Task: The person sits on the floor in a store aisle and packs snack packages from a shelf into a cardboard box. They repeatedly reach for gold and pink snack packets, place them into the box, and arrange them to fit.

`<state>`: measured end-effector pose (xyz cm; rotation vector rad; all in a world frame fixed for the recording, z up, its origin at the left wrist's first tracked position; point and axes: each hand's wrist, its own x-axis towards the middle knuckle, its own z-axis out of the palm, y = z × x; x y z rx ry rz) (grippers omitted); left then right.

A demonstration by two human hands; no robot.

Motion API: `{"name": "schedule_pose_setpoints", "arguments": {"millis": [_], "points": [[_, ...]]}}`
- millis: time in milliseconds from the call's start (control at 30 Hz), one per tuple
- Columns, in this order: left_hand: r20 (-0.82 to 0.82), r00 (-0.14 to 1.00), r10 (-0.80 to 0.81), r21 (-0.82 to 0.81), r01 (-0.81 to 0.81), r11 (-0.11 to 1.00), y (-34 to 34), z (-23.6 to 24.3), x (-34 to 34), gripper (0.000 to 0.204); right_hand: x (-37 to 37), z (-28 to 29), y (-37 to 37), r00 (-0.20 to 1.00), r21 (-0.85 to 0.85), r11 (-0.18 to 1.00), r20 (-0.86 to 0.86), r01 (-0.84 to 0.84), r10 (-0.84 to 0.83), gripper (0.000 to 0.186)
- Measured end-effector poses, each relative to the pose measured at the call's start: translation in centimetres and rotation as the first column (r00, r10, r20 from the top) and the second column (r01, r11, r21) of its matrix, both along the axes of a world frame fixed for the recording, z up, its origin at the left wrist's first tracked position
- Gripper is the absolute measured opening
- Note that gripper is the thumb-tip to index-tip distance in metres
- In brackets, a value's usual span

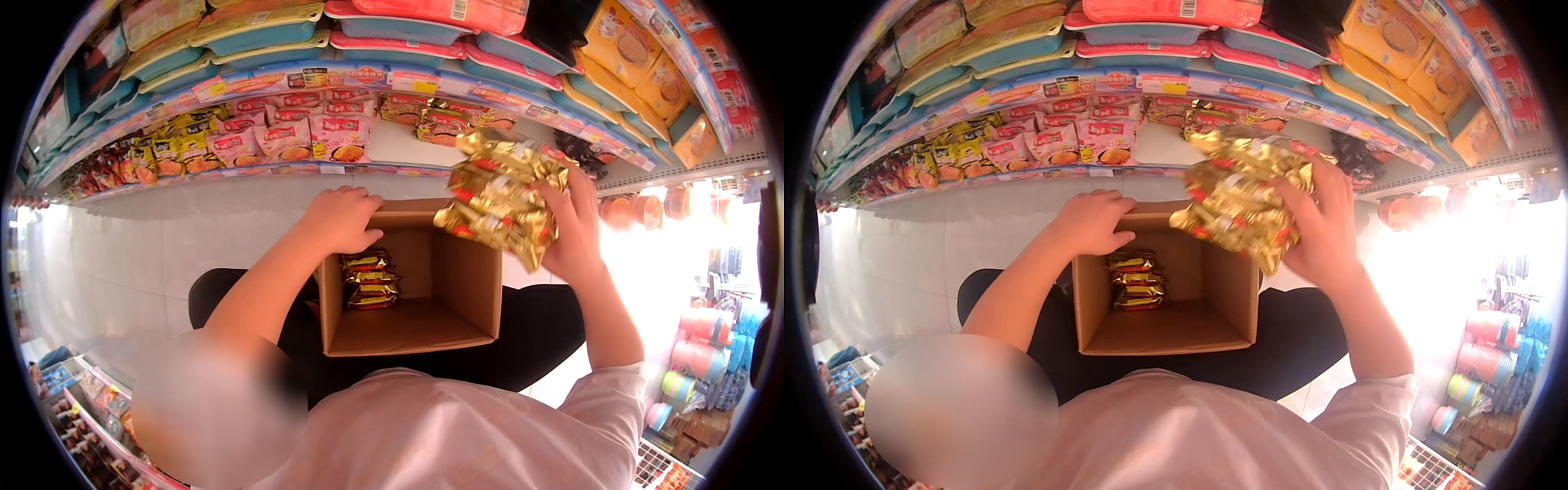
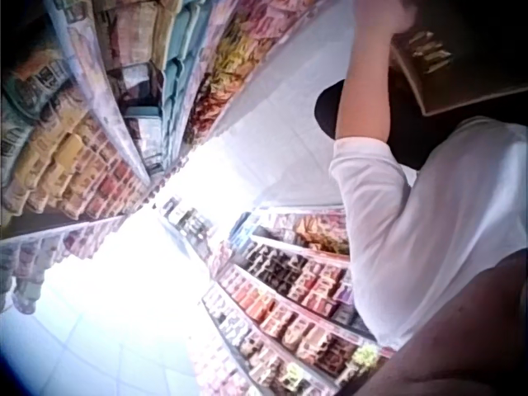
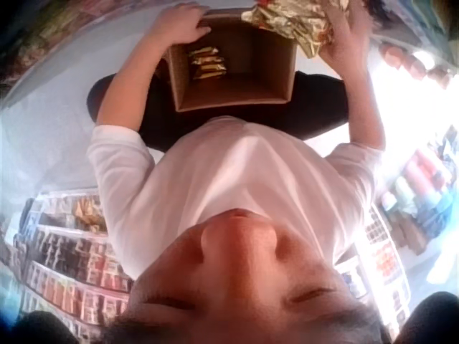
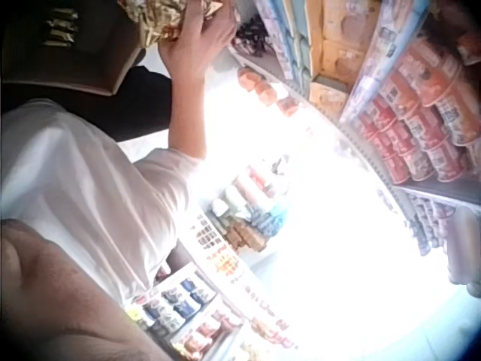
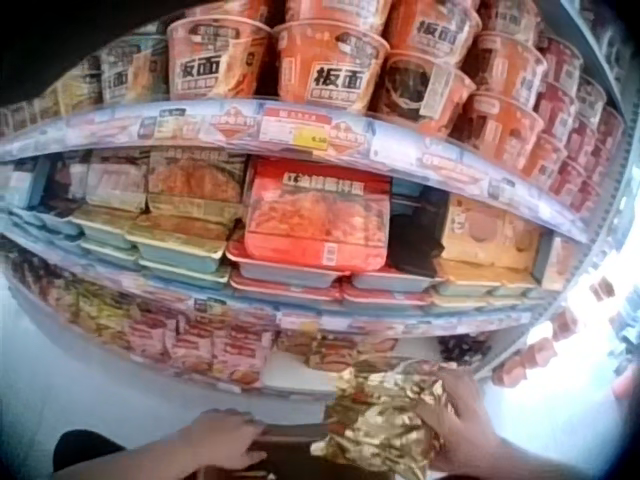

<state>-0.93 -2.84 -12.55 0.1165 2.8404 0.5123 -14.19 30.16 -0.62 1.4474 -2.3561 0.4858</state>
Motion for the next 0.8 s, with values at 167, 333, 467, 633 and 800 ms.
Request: {"name": "schedule_pose_setpoints", "arguments": {"millis": [167,333,467,633,800], "points": [[-0.193,0.962,0.195,0.55,-0.058,0.833,-3.0,1.6,-0.9,0.04,5.0,4.7,-4.1,0.969,0.064,0.969,0.083,-0.237,0.231,0.054],[-0.142,0.98,0.139,0.907,0.073,0.414,-0.5,5.6,0.8,0.047,7.4,3.0,-5.8,0.891,0.032,0.931,0.304,-0.362,0.336,0.049],[-0.078,0.974,-0.211,0.824,0.182,0.536,0.2,5.8,1.6,0.068,7.3,-0.8,-6.0,0.803,-0.068,0.913,0.454,-0.401,0.387,0.059],[0.361,0.827,-0.431,0.877,-0.144,0.459,0.7,3.5,1.3,0.074,6.7,-3.9,-4.6,0.632,-0.107,0.898,0.674,-0.427,0.382,0.07],[0.39,0.789,-0.474,0.913,-0.265,0.311,2.0,-0.4,1.8,0.068,6.0,-4.8,-4.4,0.226,-0.311,0.89,0.89,-0.333,0.396,0.078]]}}
